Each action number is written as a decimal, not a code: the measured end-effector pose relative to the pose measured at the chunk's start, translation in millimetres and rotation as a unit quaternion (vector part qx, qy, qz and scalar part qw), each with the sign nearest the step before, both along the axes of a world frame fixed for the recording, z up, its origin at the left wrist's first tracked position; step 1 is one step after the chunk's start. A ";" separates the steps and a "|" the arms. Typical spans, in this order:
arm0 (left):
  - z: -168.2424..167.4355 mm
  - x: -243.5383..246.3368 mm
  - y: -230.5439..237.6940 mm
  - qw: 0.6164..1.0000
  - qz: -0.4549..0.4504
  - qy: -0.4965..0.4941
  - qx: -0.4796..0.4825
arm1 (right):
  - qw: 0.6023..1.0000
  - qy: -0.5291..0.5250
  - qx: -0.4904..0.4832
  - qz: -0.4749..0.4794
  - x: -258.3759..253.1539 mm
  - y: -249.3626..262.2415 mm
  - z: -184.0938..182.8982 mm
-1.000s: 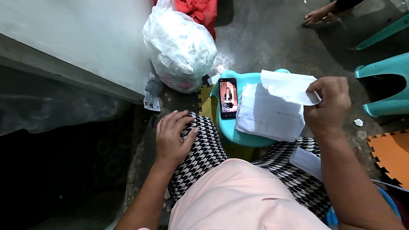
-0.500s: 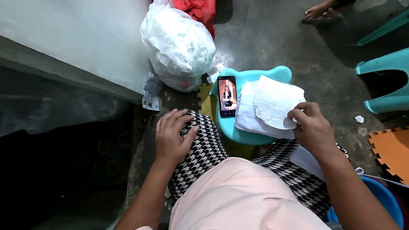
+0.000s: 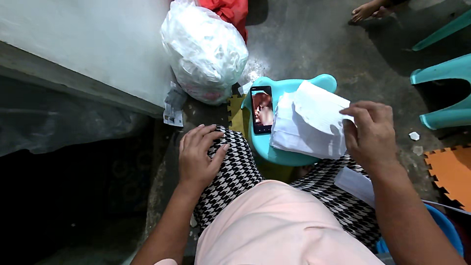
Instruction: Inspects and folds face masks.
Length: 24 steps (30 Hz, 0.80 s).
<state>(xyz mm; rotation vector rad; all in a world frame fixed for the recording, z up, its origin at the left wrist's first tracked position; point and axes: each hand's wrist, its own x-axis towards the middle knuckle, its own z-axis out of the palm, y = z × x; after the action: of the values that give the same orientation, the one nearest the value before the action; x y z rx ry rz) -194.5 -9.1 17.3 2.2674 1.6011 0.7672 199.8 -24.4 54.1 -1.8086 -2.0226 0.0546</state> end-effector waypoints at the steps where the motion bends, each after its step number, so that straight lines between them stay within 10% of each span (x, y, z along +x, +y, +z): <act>1: 0.7 0.4 0.4 1.000 -0.002 0.000 -0.001 | 1.000 -0.004 -0.013 0.000 -4.3 8.5 -0.3; 6: 0.6 0.3 -0.1 1.000 0.004 -0.001 -0.007 | 0.986 -0.037 -0.153 0.047 -18.6 41.1 -34.5; 24: -1.8 -0.2 0.8 1.000 0.009 -0.014 -0.005 | 0.986 -0.092 -0.135 0.022 -26.0 77.9 -26.7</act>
<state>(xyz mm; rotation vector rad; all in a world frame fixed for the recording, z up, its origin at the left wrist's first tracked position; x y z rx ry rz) -194.7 -8.2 15.5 2.2282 1.6114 0.7891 173.8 53.6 27.4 -1.9952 -2.2781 0.1905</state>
